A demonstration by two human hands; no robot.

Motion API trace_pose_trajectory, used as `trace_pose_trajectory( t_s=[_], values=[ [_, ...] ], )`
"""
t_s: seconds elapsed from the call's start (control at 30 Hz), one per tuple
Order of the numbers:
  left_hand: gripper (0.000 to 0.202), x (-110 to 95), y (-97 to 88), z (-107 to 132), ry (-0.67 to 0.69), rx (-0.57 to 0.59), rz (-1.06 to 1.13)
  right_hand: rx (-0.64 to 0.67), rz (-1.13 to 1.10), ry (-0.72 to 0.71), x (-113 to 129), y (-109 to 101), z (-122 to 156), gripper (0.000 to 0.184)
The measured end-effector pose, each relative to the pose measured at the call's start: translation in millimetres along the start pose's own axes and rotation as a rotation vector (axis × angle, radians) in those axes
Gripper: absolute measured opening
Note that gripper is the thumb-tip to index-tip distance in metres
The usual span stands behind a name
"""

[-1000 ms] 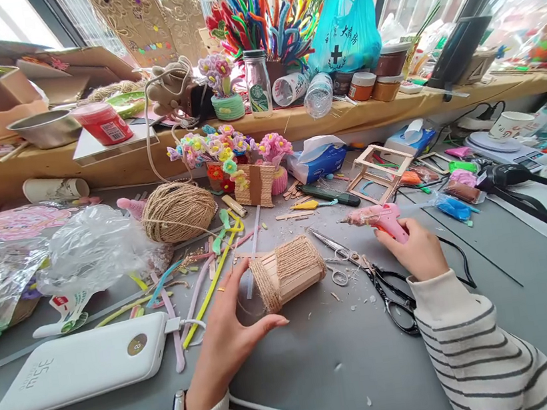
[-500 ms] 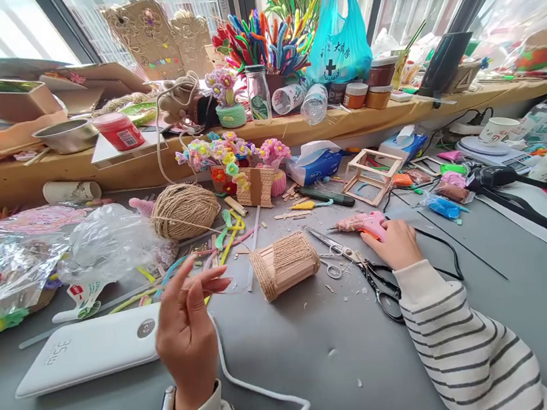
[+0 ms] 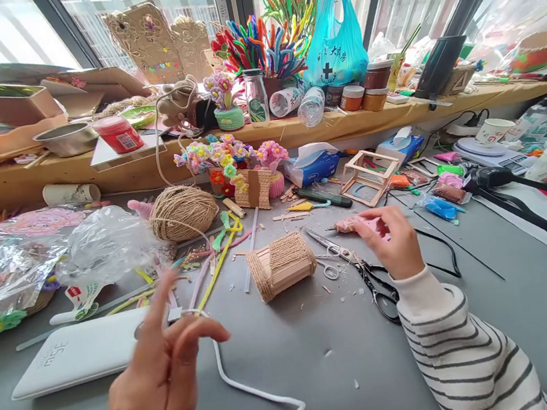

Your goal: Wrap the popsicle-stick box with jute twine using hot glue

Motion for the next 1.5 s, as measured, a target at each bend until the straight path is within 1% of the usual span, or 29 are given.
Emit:
trace_pose_trajectory(
  t_s=[0.03,0.07,0.1,0.13,0.2,0.23,0.33,0.4,0.5,0.6,0.7,0.8,0.87,1.0,1.1,1.17,1.23,1.3,1.37,1.4,1.5],
  values=[
    [0.033,-6.2,3.5,1.3,0.090,0.107,-0.037,0.125,-0.165,0.010,13.0,6.3,2.6,0.031],
    [0.028,-13.5,5.7,2.6,0.199,0.174,-0.027,0.286,-0.345,0.014,26.9,14.2,6.8,0.033],
    [0.024,-20.4,8.5,3.8,0.297,0.241,-0.012,0.417,-0.499,-0.008,41.5,20.8,11.9,0.037],
    [0.022,-27.6,10.2,4.7,0.397,0.276,0.018,0.520,-0.608,-0.049,55.4,25.9,17.1,0.043],
    [0.019,-37.2,15.6,4.2,0.485,0.344,0.005,0.652,-0.732,-0.159,78.2,32.6,26.5,0.053],
    [0.018,-41.0,17.6,3.1,0.510,0.348,0.013,0.705,-0.762,-0.198,85.9,35.2,30.5,0.051],
    [0.018,-46.6,24.7,-1.0,0.530,0.353,0.032,0.764,-0.838,-0.154,92.7,40.6,36.0,0.037],
    [0.018,-45.9,29.9,-4.0,0.529,0.348,0.039,0.756,-0.862,-0.072,89.3,42.8,36.4,0.028],
    [0.017,-41.3,39.2,-9.3,0.543,0.336,0.032,0.692,-0.884,0.067,81.3,45.1,35.1,0.017],
    [0.015,-35.9,49.9,-15.0,0.575,0.348,0.039,0.624,-0.878,0.139,76.7,46.7,34.4,0.012],
    [0.013,-30.6,57.9,-20.2,0.571,0.335,0.058,0.565,-0.809,0.172,71.9,47.7,34.7,0.011],
    [0.011,-25.1,59.6,-24.0,0.528,0.272,0.121,0.503,-0.732,0.184,65.3,47.1,35.0,0.008],
    [0.009,-20.7,59.3,-25.1,0.487,0.252,0.168,0.475,-0.691,0.176,61.6,46.6,35.0,0.007],
    [0.011,-13.6,59.1,-25.1,0.429,0.242,0.200,0.467,-0.664,0.151,59.5,47.0,34.8,0.006],
    [0.010,-11.3,58.8,-24.6,0.404,0.215,0.206,0.480,-0.671,0.164,58.8,49.1,35.0,0.005],
    [0.011,-10.2,59.2,-24.1,0.398,0.202,0.199,0.467,-0.675,0.200,55.7,50.5,34.9,0.007],
    [0.011,-8.7,60.0,-23.2,0.404,0.188,0.177,0.410,-0.667,0.266,49.0,51.2,34.3,0.013],
    [0.011,-7.2,61.3,-21.9,0.418,0.177,0.148,0.322,-0.647,0.360,39.1,51.9,33.9,0.021],
    [0.011,-6.3,62.9,-20.8,0.429,0.172,0.128,0.278,-0.628,0.460,29.5,54.7,34.7,0.029],
    [0.011,-6.3,63.6,-20.3,0.435,0.170,0.125,0.289,-0.626,0.505,25.6,57.2,35.6,0.033],
    [0.015,-8.3,64.2,-19.3,0.448,0.143,0.137,0.388,-0.647,0.591,19.5,65.8,38.9,0.041]
  ],
)
Point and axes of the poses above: each hand's wrist, its own z-axis away from the middle knuckle, its own y-axis out of the palm, x = y × z, the point moved 4 cm from there along -z, towards the middle knuckle, and after that the axes turned 7 degrees about -z, right-handed, at the moved point
